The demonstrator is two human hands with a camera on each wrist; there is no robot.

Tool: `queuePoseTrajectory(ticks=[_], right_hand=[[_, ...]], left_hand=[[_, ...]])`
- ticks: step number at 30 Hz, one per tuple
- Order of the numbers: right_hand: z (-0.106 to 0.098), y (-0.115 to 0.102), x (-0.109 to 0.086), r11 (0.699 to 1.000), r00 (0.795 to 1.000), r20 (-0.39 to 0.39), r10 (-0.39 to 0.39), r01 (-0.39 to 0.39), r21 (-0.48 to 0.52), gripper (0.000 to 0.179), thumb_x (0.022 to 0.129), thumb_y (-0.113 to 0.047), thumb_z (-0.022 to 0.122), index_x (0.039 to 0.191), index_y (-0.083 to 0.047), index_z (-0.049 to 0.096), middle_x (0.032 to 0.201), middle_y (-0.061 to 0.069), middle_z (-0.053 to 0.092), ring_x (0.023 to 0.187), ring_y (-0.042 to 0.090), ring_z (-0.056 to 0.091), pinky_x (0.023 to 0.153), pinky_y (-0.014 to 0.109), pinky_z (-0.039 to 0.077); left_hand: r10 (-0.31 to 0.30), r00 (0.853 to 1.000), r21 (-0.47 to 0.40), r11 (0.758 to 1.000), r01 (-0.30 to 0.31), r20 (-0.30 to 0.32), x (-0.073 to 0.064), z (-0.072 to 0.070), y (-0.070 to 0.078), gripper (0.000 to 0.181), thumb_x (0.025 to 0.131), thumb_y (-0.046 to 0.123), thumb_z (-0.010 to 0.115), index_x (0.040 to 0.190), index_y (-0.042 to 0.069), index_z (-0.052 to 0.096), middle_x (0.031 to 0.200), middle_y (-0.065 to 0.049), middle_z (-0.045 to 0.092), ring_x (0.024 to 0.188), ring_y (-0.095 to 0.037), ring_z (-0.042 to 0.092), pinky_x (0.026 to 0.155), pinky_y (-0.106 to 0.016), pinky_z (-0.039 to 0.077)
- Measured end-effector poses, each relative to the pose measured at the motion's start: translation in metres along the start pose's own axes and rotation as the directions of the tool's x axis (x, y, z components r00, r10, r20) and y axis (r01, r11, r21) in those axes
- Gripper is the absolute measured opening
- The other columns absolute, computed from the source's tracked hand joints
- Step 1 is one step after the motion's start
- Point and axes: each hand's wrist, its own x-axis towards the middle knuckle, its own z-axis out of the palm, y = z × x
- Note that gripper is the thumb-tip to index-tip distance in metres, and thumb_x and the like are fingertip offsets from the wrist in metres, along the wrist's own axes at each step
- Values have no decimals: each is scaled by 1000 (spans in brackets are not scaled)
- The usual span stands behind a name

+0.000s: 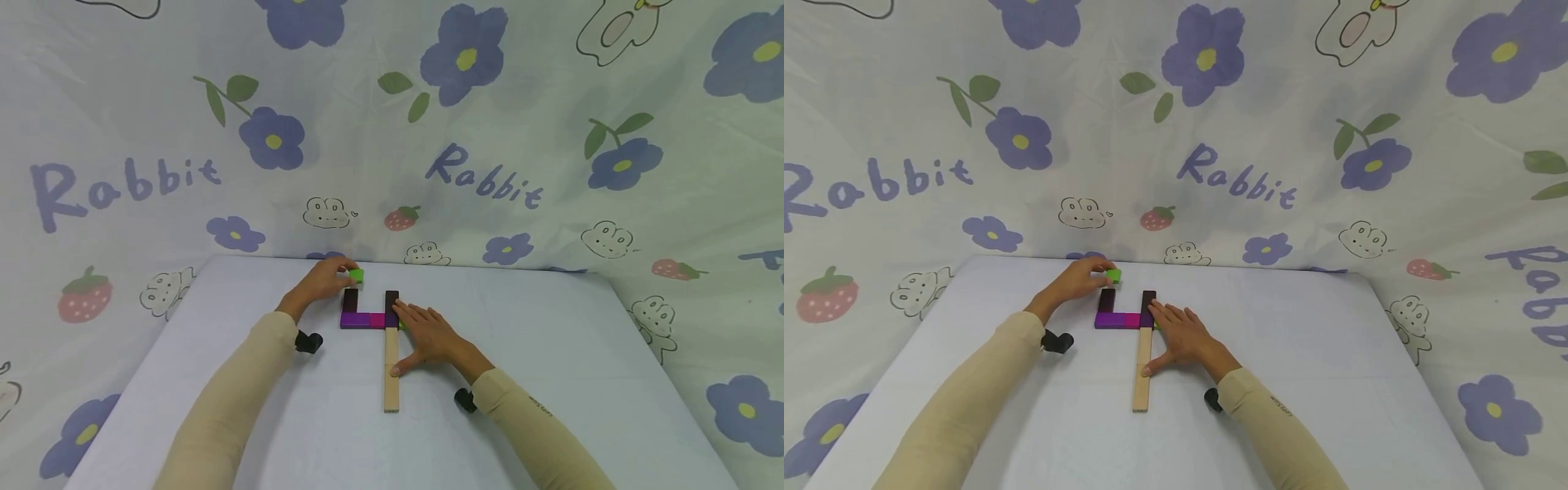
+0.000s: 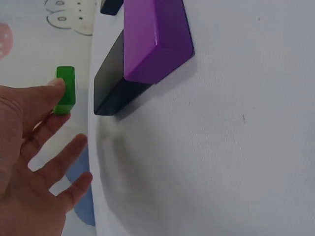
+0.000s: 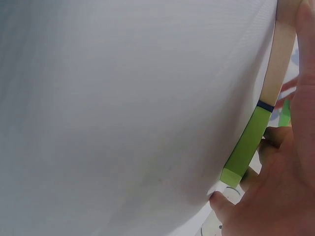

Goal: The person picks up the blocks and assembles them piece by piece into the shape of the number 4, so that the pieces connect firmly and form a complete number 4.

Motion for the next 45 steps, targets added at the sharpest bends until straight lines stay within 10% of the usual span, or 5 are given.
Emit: queuePoseTrajectory(ticks=[45], right_hand=[[0,4,2,1000,1000,0,-5,5,0,133,63,-78,78,164,-21,13,170,-3,11,154,26,17,122,57,14]], left_hand=[[6,999,106,994,-10,37,4,0,-9,36,93,15,70,126,0,68,129,-19,65,129,-40,52,111,-55,37]])
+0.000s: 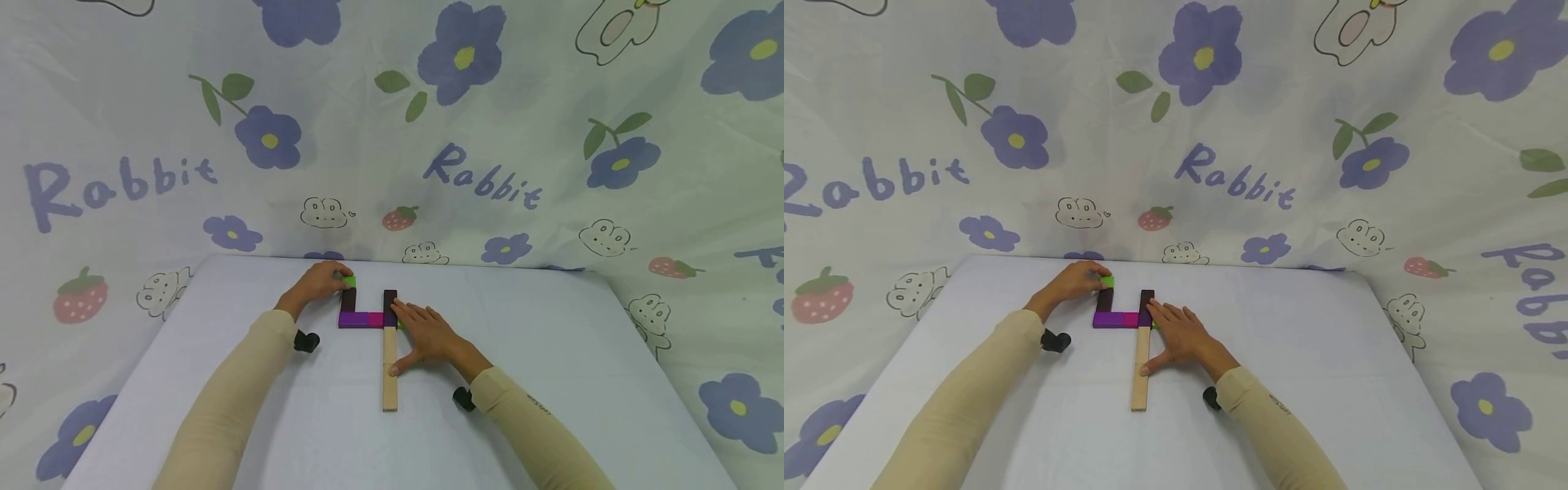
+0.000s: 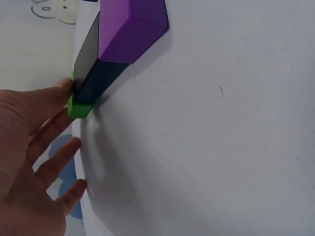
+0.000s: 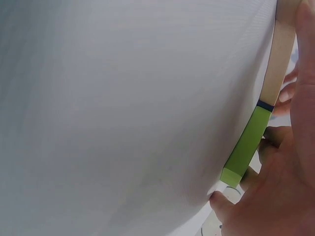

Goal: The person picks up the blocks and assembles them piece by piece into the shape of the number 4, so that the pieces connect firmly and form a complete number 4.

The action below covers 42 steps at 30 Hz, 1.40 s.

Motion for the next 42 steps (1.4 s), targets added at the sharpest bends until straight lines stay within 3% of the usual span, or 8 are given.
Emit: queuePoseTrajectory(ticks=[8,24,42], right_hand=[[-1,-1,0,1000,1000,4,-2,2,4,133,63,-77,79,164,-21,14,170,-3,11,154,26,16,122,57,13],[1,-1,1,1000,1000,16,6,-6,-4,134,63,-78,78,164,-21,12,170,-3,10,154,26,15,122,56,12],[0,1,0,1000,1000,3,-23,23,-9,134,63,-79,77,164,-20,12,170,-3,10,154,25,17,122,56,14]], left_hand=[[12,1000,13,1000,-12,-10,-1,2,-2,34,94,15,70,125,1,70,127,-17,66,129,-40,52,111,-55,37],[-29,999,28,999,29,-15,-1,5,-1,34,94,16,70,126,5,70,128,-16,67,134,-38,49,114,-56,33],[-12,999,25,1000,13,-36,-3,4,0,36,96,17,67,130,4,67,131,-17,64,134,-39,48,113,-56,34]])
